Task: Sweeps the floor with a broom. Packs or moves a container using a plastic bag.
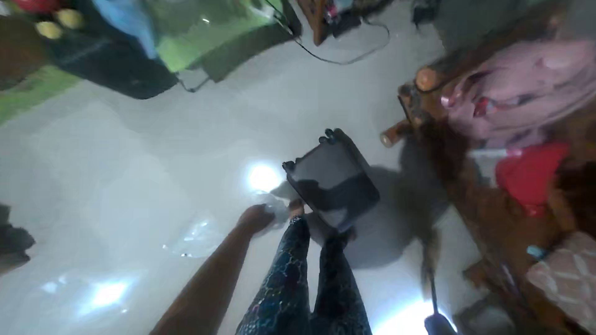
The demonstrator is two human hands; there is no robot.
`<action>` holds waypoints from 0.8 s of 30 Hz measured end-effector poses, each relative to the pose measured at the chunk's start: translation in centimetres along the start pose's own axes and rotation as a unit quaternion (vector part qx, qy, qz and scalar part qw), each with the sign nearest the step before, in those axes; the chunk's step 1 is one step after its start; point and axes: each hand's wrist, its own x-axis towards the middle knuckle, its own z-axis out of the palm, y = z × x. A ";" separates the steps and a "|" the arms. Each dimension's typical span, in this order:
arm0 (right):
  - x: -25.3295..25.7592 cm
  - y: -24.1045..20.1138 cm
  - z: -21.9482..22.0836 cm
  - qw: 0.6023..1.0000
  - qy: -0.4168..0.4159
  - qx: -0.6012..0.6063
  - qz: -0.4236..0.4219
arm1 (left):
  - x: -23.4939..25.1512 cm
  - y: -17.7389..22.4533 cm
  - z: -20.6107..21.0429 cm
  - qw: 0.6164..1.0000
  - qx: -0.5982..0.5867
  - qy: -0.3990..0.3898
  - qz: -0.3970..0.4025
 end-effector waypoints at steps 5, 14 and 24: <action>6.2 -7.5 10.8 0.982 -0.086 0.147 0.078 | 7.7 9.1 4.6 0.974 0.189 -0.101 0.070; 11.2 -8.4 21.4 0.772 -0.241 0.570 0.145 | 13.8 24.1 27.1 0.916 0.229 -0.281 0.173; 14.9 -4.4 30.6 0.694 -0.313 0.634 0.132 | 22.5 30.8 47.7 0.973 0.224 -0.029 0.055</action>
